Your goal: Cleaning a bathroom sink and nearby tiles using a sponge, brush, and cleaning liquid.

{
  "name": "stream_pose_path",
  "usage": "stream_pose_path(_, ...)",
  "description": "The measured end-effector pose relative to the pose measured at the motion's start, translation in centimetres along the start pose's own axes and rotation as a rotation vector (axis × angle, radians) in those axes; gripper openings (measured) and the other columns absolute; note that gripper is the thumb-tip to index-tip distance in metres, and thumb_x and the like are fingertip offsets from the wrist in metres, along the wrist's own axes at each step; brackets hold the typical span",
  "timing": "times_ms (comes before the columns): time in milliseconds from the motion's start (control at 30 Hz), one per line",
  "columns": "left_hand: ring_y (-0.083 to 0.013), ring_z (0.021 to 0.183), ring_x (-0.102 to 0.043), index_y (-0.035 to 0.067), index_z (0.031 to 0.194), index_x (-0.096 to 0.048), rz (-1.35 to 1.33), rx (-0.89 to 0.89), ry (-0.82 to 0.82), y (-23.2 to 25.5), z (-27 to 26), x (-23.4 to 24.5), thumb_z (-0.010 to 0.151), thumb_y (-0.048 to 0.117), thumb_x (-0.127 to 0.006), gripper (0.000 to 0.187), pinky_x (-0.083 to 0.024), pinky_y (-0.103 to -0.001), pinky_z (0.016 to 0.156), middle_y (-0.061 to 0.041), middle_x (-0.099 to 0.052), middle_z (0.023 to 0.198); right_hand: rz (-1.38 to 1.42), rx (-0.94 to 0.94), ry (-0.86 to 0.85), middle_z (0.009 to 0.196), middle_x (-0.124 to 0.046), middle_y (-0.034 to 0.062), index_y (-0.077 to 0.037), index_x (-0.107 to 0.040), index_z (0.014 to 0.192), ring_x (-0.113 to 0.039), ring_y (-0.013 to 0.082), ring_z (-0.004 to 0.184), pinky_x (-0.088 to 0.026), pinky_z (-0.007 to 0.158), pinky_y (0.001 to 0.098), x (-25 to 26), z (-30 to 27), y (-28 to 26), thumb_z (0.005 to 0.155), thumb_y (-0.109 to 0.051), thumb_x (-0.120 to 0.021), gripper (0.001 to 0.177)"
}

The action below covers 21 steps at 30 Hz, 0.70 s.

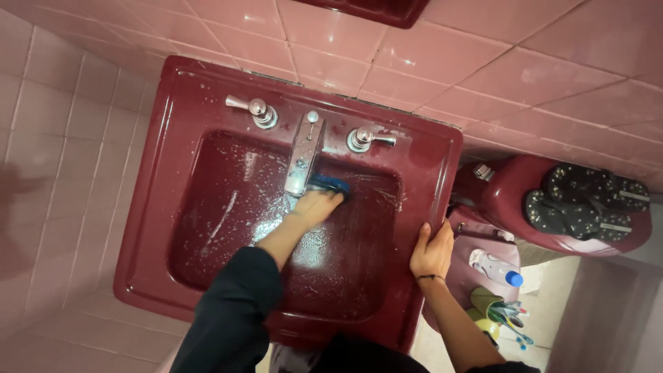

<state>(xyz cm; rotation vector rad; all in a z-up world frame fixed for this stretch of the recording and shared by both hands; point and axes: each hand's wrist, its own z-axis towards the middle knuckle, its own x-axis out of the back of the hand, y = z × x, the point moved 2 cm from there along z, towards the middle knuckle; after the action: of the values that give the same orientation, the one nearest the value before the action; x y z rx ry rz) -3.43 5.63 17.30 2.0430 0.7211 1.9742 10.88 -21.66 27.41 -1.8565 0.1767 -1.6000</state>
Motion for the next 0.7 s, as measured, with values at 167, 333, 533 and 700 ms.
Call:
stream_pose_path(167,-0.0319,0.078,-0.073,0.014,0.114,-0.06,0.142,-0.158,0.046,-0.1,2.7,-2.8,0.088,0.009,-0.056,0.027,-0.059,-0.043,0.06,-0.011,-0.07,0.094,0.006,0.017,0.009,0.123,-0.06,0.0319,0.004,-0.049,0.139,-0.055,0.0491,0.114,-0.044,0.098,0.0545,0.4,-0.1,-0.5,0.106,-0.03,-0.051,0.048)
stream_pose_path(333,-0.0287,0.078,-0.073,0.014,0.108,-0.059,0.204,-0.23,0.059,1.2,4.2,-1.8,0.096,0.01,-0.056,0.013,-0.059,-0.042,0.059,-0.008,-0.069,0.09,0.026,0.037,0.012,0.119,-0.061,0.0302,0.004,-0.051,0.134,-0.056,0.0482,0.112,-0.044,0.097,0.054,0.5,-0.1,-0.8,0.106,-0.027,-0.052,0.042)
stream_pose_path(533,-0.0295,0.076,-0.074,0.008,0.105,-0.064,-0.638,-0.061,0.41,0.5,1.2,5.7,0.095,0.012,-0.065,0.011,-0.06,-0.05,0.068,-0.012,-0.074,0.09,0.021,0.018,0.009,0.118,-0.063,0.029,0.003,-0.053,0.132,-0.057,0.0468,0.111,-0.044,0.096,0.0529,0.8,-0.5,-1.5,0.105,-0.025,-0.052,0.038)
stream_pose_path(700,-0.0269,0.057,-0.068,0.016,0.091,-0.063,0.178,-0.134,0.292,5.3,4.2,2.7,0.093,0.015,-0.061,0.002,-0.055,-0.043,0.053,-0.004,-0.065,0.066,-0.021,0.056,0.019,0.122,-0.061,0.0309,0.006,-0.049,0.139,-0.055,0.0489,0.115,-0.043,0.098,0.0544,0.3,-0.3,-0.5,0.105,-0.026,-0.052,0.047)
